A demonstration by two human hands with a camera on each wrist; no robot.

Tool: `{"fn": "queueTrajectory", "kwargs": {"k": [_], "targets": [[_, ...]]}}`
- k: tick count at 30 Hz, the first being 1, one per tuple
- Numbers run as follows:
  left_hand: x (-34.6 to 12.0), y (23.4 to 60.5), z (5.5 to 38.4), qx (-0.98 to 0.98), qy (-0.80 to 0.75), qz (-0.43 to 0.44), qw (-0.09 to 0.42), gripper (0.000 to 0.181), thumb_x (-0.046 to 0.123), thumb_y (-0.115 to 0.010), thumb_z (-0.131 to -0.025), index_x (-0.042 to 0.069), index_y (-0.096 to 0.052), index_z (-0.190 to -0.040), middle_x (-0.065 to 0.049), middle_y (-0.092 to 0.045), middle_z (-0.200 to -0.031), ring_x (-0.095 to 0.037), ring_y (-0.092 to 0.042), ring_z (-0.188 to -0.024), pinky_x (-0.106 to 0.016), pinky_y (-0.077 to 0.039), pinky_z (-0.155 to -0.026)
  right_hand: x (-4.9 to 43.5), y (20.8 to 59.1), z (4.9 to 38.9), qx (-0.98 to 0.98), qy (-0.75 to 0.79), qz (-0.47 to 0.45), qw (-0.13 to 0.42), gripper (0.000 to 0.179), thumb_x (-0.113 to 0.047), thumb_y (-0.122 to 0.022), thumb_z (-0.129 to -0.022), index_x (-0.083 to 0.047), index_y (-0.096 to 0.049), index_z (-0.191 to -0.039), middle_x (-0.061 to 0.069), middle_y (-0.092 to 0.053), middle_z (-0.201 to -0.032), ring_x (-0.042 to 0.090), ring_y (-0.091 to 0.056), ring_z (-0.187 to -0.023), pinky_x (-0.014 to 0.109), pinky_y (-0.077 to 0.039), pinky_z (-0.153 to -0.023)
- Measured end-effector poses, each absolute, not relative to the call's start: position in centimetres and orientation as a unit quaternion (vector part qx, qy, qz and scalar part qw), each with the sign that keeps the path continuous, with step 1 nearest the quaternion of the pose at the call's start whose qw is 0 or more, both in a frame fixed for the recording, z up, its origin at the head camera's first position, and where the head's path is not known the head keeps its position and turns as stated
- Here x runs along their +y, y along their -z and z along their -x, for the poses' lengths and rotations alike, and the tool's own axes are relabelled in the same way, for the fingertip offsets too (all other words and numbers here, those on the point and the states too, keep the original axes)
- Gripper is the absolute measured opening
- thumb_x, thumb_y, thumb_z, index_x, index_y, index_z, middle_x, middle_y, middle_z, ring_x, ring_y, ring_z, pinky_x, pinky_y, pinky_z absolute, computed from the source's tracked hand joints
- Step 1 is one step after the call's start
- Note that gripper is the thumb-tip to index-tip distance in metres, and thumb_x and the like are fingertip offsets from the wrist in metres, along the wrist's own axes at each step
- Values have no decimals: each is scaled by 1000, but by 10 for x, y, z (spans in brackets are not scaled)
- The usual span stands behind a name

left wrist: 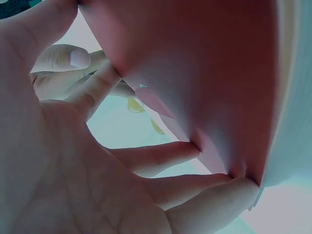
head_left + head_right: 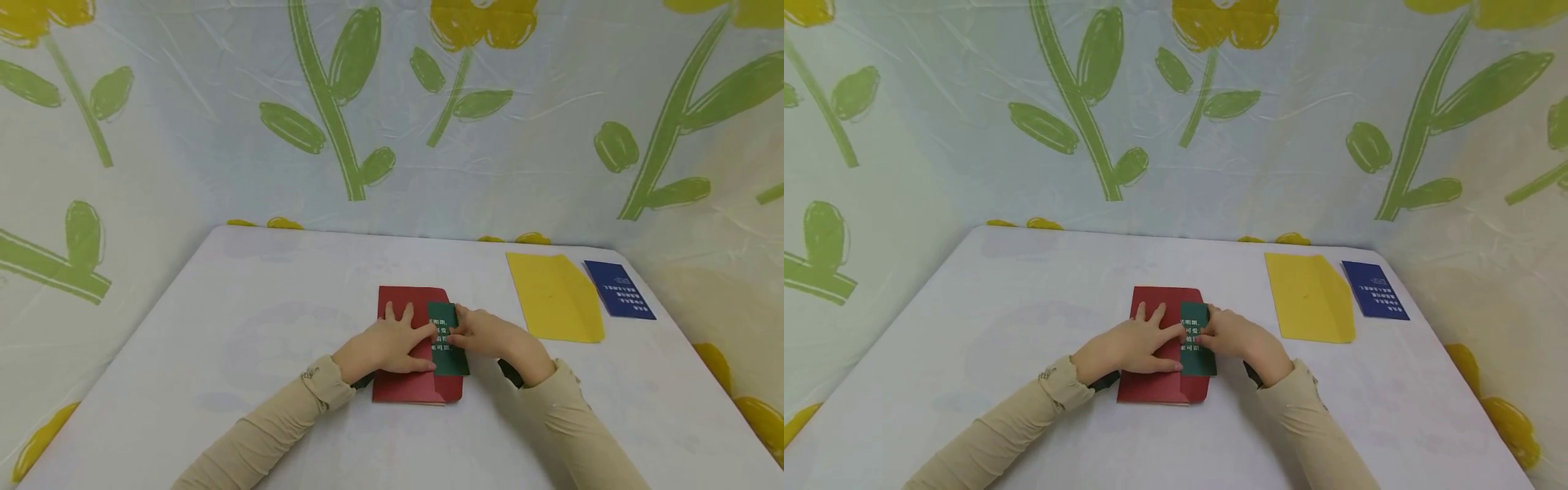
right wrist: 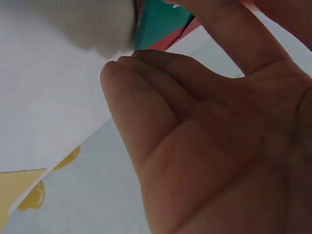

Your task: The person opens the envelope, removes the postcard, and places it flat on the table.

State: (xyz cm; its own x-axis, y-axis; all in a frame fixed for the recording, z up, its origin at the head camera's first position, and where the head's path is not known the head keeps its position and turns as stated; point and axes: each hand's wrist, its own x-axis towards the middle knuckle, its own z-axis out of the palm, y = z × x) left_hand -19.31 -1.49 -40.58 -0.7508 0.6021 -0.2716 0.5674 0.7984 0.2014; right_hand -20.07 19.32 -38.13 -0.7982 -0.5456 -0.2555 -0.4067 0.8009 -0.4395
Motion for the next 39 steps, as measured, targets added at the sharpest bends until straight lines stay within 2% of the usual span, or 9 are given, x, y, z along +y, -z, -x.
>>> {"fn": "queueTrajectory", "kwargs": {"k": [3, 6, 10, 12, 14, 16, 28, 36, 39], "targets": [[-15, 405, 193, 934, -57, -314, 162, 50, 63, -59, -90, 33, -49, -129, -25, -27, -157, -63, -24, -136, -58, -43, -100, 193, 378, 199, 934, 173, 256, 180, 26, -22, -66, -96, 2, -76, -99, 36, -40, -145, 41, -57, -117, 39, -55, -85], [-15, 405, 193, 934, -53, -315, 162, 49, 63, -58, -90, 33, -48, -128, -25, -27, -157, -63, -24, -136, -58, -44, -100, 191, 377, 197, 935, 171, 252, 181, 38, -25, -69, -94, 4, -69, -118, 33, -35, -150, 46, -46, -131, 49, -49, -97], [-14, 405, 192, 933, -46, -318, 160, 47, 64, -58, -90, 33, -48, -125, -25, -26, -157, -64, -23, -136, -57, -45, -98, 186, 382, 192, 926, 193, 236, 223, 73, -29, -73, -91, -1, -40, -150, 27, -17, -160, 45, -29, -142, 57, -38, -106], [-14, 405, 192, 933, -45, -318, 161, 46, 63, -58, -91, 33, -48, -124, -25, -25, -158, -64, -23, -136, -58, -46, -98, 184, 385, 190, 918, 201, 230, 252, 85, -31, -74, -90, -5, -27, -156, 24, -7, -163, 44, -17, -147, 60, -33, -108], [-15, 405, 192, 933, -47, -318, 163, 46, 63, -58, -91, 33, -47, -124, -25, -24, -158, -64, -22, -136, -58, -45, -98, 182, 388, 189, 914, 205, 221, 272, 91, -32, -75, -89, -7, -21, -158, 22, -1, -164, 43, -8, -149, 62, -29, -109], [-15, 405, 193, 932, -51, -317, 166, 46, 62, -58, -91, 33, -47, -124, -26, -23, -158, -64, -20, -136, -59, -44, -99, 181, 389, 188, 912, 207, 209, 285, 93, -33, -75, -88, -8, -20, -159, 21, 1, -164, 42, -6, -149, 64, -29, -108], [-15, 405, 193, 935, -37, -313, 164, 49, 65, -57, -91, 34, -48, -127, -25, -24, -158, -62, -22, -137, -57, -44, -100, 185, 384, 187, 917, 195, 184, 294, 92, -33, -78, -86, -6, -25, -157, 23, -2, -164, 44, -10, -148, 67, -27, -107], [-15, 404, 192, 936, -34, -313, 159, 47, 65, -57, -90, 34, -49, -123, -25, -26, -157, -63, -24, -136, -57, -45, -99, 190, 381, 189, 927, 178, 169, 283, 95, -32, -82, -81, -3, -29, -155, 26, -6, -162, 45, -15, -146, 64, -34, -105], [-15, 404, 192, 936, -34, -312, 160, 46, 65, -58, -89, 35, -49, -123, -25, -27, -157, -62, -24, -136, -57, -46, -98, 190, 382, 189, 927, 184, 173, 276, 99, -31, -83, -81, -3, -25, -156, 25, -4, -163, 45, -14, -146, 64, -34, -105]]}}
